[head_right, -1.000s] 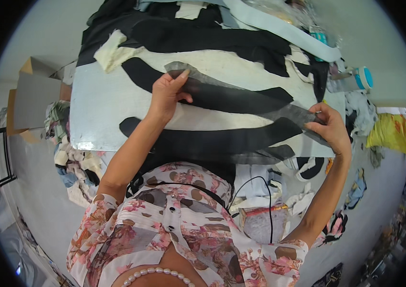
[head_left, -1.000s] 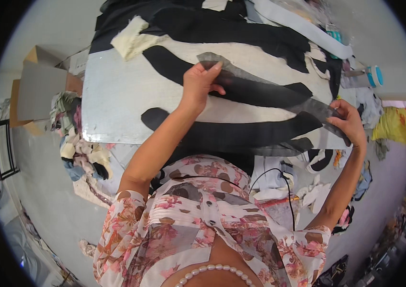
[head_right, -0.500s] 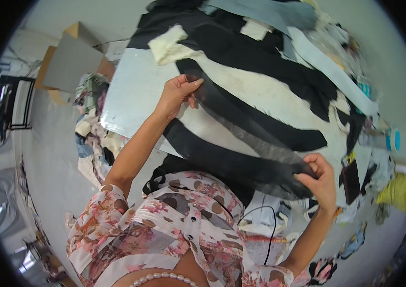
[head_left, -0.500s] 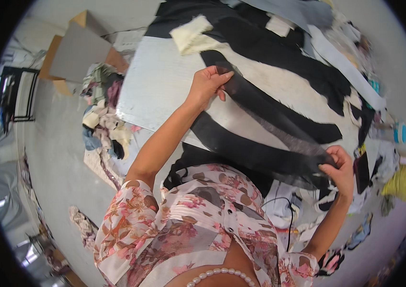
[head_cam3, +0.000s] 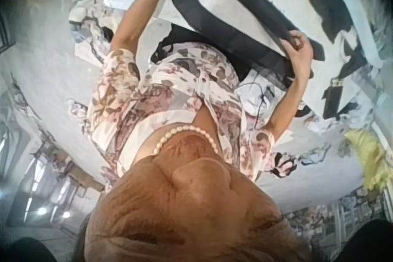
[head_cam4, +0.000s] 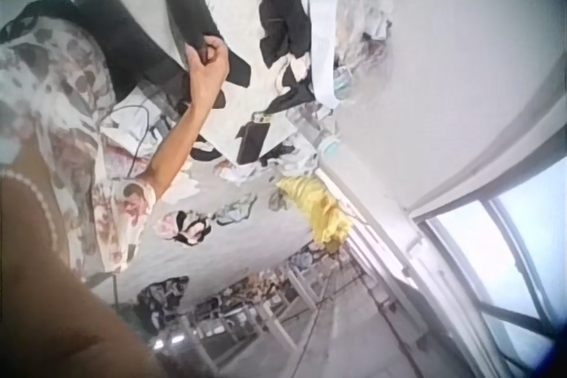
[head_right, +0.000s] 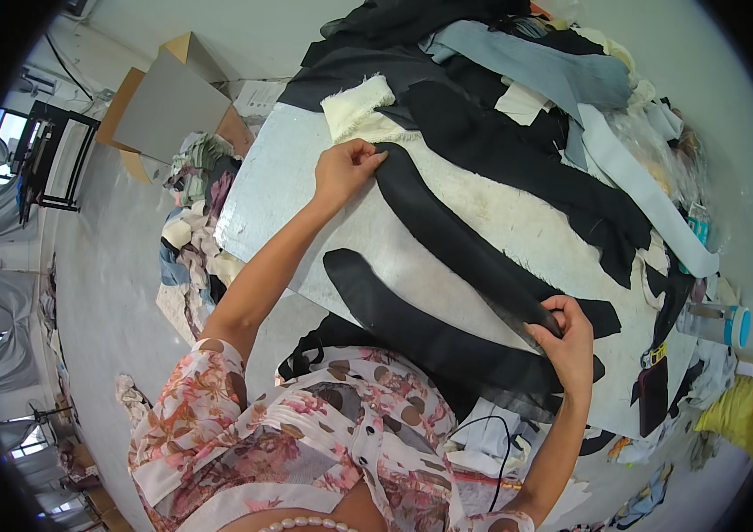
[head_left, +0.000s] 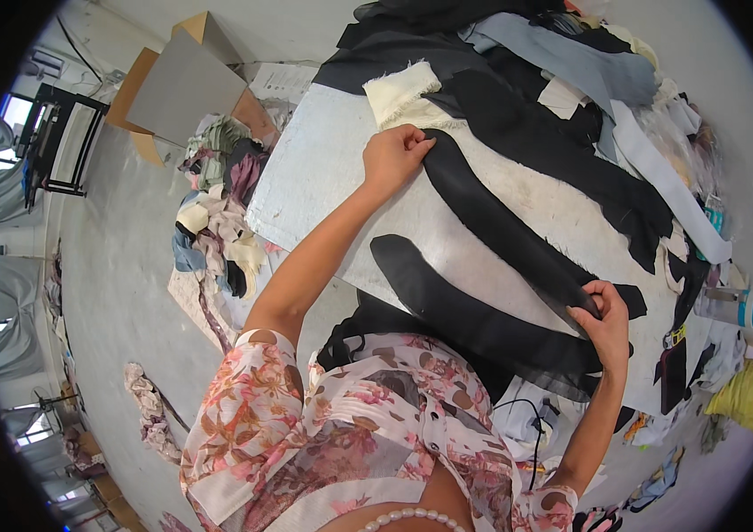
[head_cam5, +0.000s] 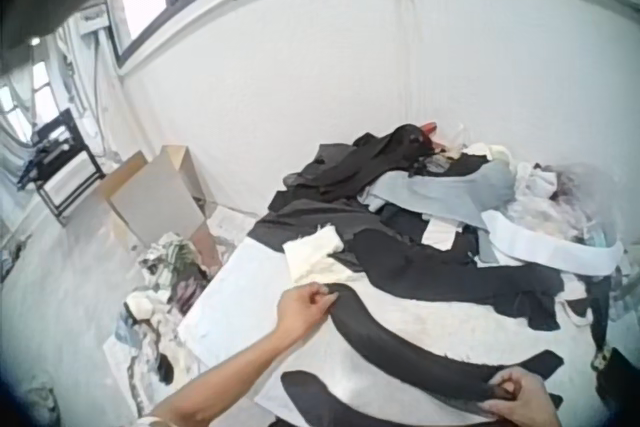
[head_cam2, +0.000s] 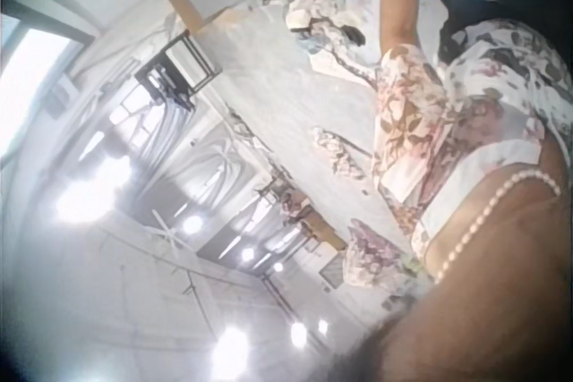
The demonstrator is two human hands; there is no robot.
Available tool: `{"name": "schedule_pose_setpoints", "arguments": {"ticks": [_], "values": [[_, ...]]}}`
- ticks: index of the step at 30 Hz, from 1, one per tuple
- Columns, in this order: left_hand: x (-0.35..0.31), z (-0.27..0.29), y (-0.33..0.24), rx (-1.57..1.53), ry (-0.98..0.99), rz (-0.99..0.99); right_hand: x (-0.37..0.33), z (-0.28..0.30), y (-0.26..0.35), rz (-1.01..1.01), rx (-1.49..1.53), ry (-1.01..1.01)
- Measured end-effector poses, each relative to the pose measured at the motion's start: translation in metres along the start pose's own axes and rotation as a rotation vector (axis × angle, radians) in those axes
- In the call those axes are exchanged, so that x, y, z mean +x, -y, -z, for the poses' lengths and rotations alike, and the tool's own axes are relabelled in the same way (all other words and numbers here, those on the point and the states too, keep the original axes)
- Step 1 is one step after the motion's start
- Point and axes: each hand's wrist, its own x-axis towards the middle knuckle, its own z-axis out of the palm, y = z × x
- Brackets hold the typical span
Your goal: The person repeatedly folds a long black fabric strip on a white table, smoothing it with both hands and resetting it multiple times. The workspace contains scattered fabric scraps and tools, but the person handles only the black strip throughout the clip.
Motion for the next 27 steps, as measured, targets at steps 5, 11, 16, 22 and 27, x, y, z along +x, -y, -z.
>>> {"name": "schedule_pose_setpoints", "arguments": {"ticks": [5, 11, 16, 22, 27], "values": [[0.003, 0.002, -0.01, 0.123, -0.018, -0.001, 0.004, 0.001, -0.002, 0.011, -0.06, -0.005], [0.001, 0.009, -0.025, 0.255, -0.001, -0.025, 0.012, 0.001, 0.001, 0.023, -0.099, 0.001], [-0.028, 0.005, -0.024, 0.34, 0.028, -0.613, 0.015, 0.001, 0.003, 0.008, -0.095, 0.013], [-0.042, 0.007, -0.011, 0.48, 0.401, -0.719, 0.021, 0.007, 0.001, 0.046, -0.153, -0.02], [-0.05, 0.008, -0.031, 0.521, 0.417, -0.793, 0.025, 0.006, 0.0, 0.048, -0.223, -0.064]]}}
